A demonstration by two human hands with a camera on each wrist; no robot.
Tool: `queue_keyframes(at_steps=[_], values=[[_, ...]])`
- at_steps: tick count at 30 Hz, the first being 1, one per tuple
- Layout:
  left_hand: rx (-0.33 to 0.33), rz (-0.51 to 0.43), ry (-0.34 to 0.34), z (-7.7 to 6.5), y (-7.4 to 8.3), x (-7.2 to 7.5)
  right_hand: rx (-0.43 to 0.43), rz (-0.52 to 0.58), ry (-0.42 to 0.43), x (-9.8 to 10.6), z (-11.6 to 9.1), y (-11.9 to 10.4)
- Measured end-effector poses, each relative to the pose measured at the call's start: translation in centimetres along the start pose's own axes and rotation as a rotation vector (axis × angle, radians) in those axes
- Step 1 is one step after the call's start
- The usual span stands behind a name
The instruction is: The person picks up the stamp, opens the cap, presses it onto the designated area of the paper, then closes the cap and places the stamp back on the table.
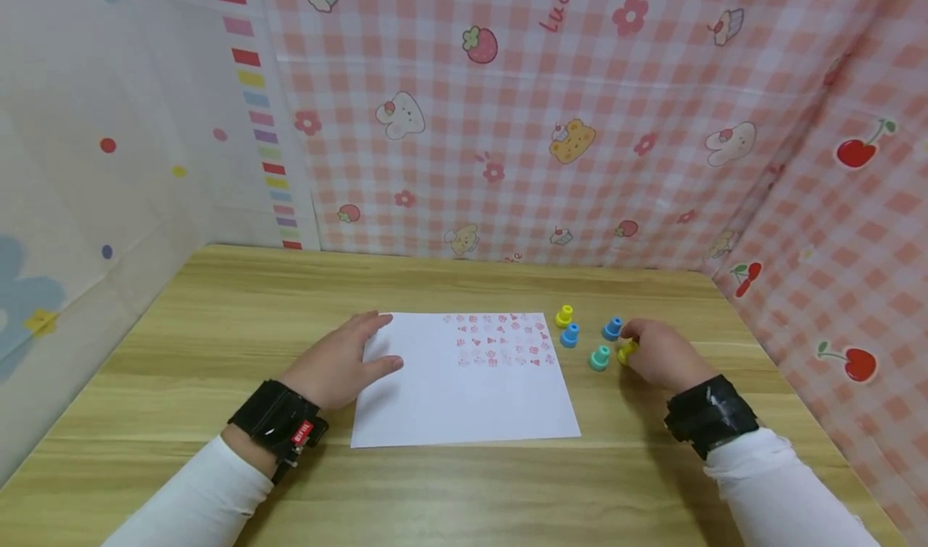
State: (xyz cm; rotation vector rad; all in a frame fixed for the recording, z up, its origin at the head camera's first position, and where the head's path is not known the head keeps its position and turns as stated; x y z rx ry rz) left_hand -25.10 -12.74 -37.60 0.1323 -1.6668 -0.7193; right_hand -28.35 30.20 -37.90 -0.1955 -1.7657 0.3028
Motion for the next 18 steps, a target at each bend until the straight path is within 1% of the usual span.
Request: queue_keyframes(at_steps=[3, 5, 8, 10, 14, 18], values=[[0.001, 0.003, -0.001, 0.0, 0.1, 0.0, 0.051, -0.038, 0.072, 0.8, -0.6, -1.2], [0.001, 0.002, 0.002, 0.0, 0.2, 0.1, 0.083, -0.036, 0.1, 1.1, -0.9, -2.3], [-0.002, 0.005, 0.001, 0.1, 0.4, 0.1, 0.118, -0.026, 0.083, 0.8, -0.9, -3.9], [-0.004, 0.005, -0.004, 0.1, 0.5, 0.1, 0.118, -0.031, 0.063, 0.3, -0.8, -4.5], [-0.007, -0.003, -0.011, 0.1, 0.6, -0.1, 0.109, -0.07, 0.06, -0.5, -0.5, -4.8], [-0.001, -0.012, -0.017, 0.1, 0.7, -0.3, 0.11, -0.076, 0.06, -1.2, -0.2, -4.7]])
Point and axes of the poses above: each hand's wrist, its own z-axis towards the middle knuckle, its own x-axis out of the back of the hand, y = z × x, the point moved 6 cm from there along z, towards the middle knuckle, and after that the axes turned 4 degrees about -y, right-handed, at the moved point
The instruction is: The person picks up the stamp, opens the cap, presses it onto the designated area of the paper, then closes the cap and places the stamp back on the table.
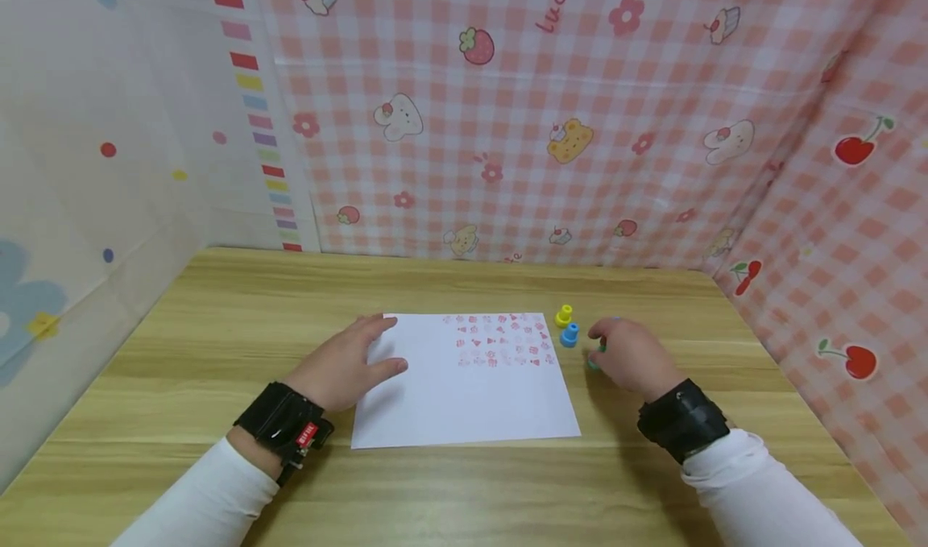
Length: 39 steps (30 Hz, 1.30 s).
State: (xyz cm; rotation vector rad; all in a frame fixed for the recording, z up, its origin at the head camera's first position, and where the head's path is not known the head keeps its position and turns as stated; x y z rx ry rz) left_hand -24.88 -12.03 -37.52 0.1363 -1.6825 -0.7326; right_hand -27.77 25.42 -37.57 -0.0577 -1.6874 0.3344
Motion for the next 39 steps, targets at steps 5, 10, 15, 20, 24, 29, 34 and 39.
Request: queue_keyframes(at_steps=[5, 10, 15, 20, 24, 29, 34, 39], values=[[0.006, -0.014, -0.012, 0.0, 0.0, -0.3, -0.041, 0.004, -0.027, -0.7, 0.2, 0.3], [0.007, -0.019, -0.008, 0.0, 0.1, -0.2, -0.092, 0.027, -0.059, -0.8, 0.2, 0.5], [0.003, -0.011, 0.002, 0.0, 0.1, -0.2, -0.099, 0.053, -0.06, -0.7, 0.2, 0.3], [-0.011, -0.022, 0.012, 0.1, 0.3, -0.2, -0.078, 0.08, -0.025, 0.1, -0.2, -1.1], [-0.024, -0.028, 0.022, 0.2, 0.5, -0.3, -0.025, 0.092, 0.024, 0.7, -0.4, -2.9], [-0.028, -0.044, 0.034, 0.3, 0.8, -0.4, 0.016, 0.165, 0.048, 0.8, -0.4, -4.6], [-0.058, -0.064, 0.062, 0.3, 1.1, -0.5, 0.034, 0.281, 0.045, 0.8, -0.3, -6.2], [-0.089, -0.077, 0.085, 0.5, 1.7, -0.6, 0.023, 0.375, 0.049, 0.8, -0.1, -7.4]])
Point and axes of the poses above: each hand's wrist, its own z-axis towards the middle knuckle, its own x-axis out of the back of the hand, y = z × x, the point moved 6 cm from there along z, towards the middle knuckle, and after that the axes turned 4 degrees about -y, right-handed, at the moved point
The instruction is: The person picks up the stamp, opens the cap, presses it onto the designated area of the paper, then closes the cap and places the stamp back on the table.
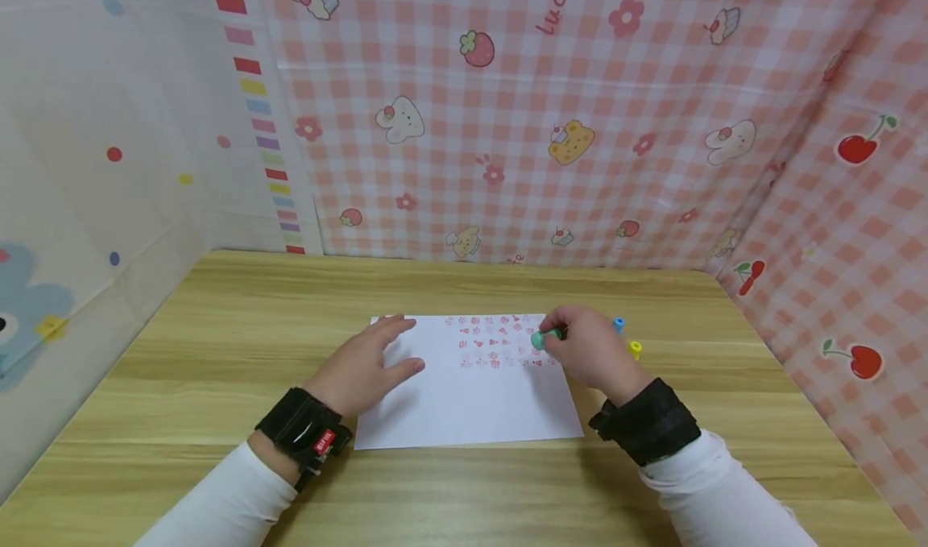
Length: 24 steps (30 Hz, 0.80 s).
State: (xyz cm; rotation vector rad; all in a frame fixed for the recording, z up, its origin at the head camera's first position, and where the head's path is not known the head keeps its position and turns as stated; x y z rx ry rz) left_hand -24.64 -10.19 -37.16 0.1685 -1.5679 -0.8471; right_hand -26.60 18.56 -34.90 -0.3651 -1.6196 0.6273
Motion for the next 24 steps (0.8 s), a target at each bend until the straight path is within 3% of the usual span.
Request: queue_keyframes(at_steps=[9, 24], values=[[-0.041, -0.01, 0.037, 0.2, 0.7, -0.4, -0.027, 0.099, -0.022, -1.5, 0.6, -1.5], [-0.101, -0.072, 0.051, 0.6, 1.8, -1.3, 0.027, 0.275, -0.06, -4.9, 1.2, -4.1]])
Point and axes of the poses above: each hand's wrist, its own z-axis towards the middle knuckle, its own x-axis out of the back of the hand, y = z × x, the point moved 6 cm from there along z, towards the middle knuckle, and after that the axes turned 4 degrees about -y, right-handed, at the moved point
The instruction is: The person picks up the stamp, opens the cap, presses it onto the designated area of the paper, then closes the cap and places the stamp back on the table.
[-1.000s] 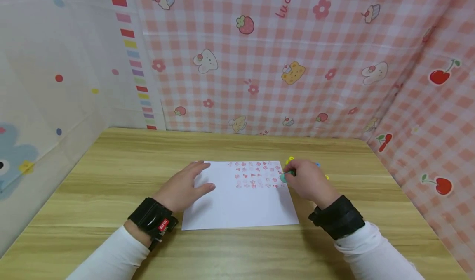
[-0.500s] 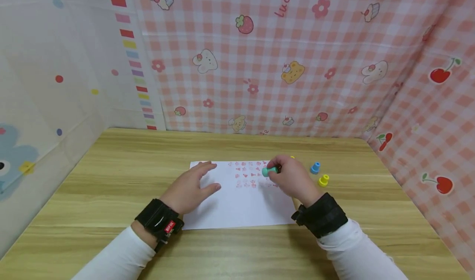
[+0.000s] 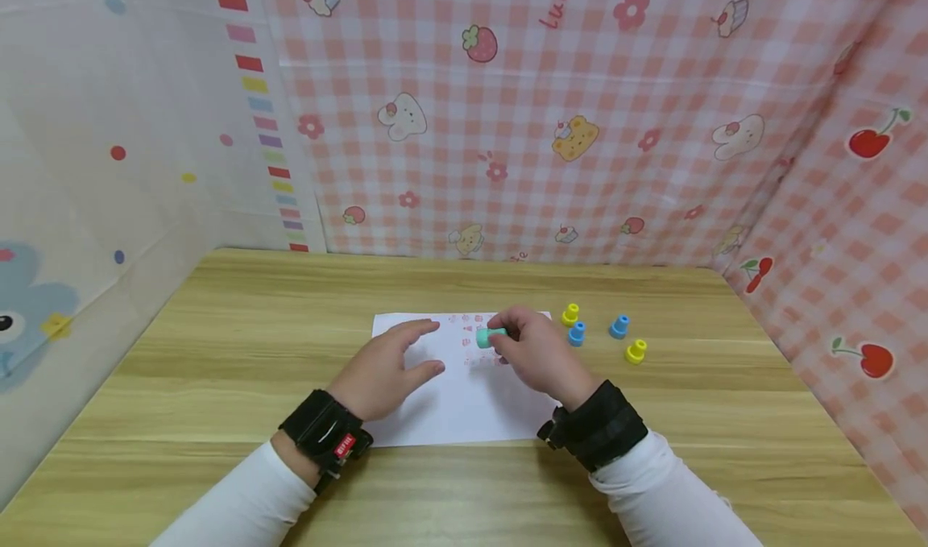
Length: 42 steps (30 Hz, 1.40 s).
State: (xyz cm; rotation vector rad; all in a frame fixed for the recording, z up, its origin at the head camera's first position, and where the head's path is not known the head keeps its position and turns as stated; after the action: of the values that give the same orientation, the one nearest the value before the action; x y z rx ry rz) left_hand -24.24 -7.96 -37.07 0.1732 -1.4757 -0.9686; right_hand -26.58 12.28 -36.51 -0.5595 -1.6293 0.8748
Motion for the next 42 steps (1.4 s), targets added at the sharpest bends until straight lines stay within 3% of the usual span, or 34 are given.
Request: queue_keyframes(at_steps=[8, 19, 36, 42], values=[[-0.003, -0.025, -0.004, 0.4, 0.5, -0.7, 0.053, 0.081, -0.015, -1.5, -0.1, -0.8], [-0.001, -0.225, -0.014, 0.6, 0.8, -1.6, 0.128, 0.227, -0.04, -3.0, -0.5, -2.2], [0.031, -0.226, 0.064, 0.5, 0.7, -0.9, 0.154, 0.283, -0.13, -4.1, -0.5, -1.9], [0.036, -0.253, 0.069, 0.5, 0.4, -0.8, 0.169, 0.275, -0.115, -4.3, -0.5, -1.9]])
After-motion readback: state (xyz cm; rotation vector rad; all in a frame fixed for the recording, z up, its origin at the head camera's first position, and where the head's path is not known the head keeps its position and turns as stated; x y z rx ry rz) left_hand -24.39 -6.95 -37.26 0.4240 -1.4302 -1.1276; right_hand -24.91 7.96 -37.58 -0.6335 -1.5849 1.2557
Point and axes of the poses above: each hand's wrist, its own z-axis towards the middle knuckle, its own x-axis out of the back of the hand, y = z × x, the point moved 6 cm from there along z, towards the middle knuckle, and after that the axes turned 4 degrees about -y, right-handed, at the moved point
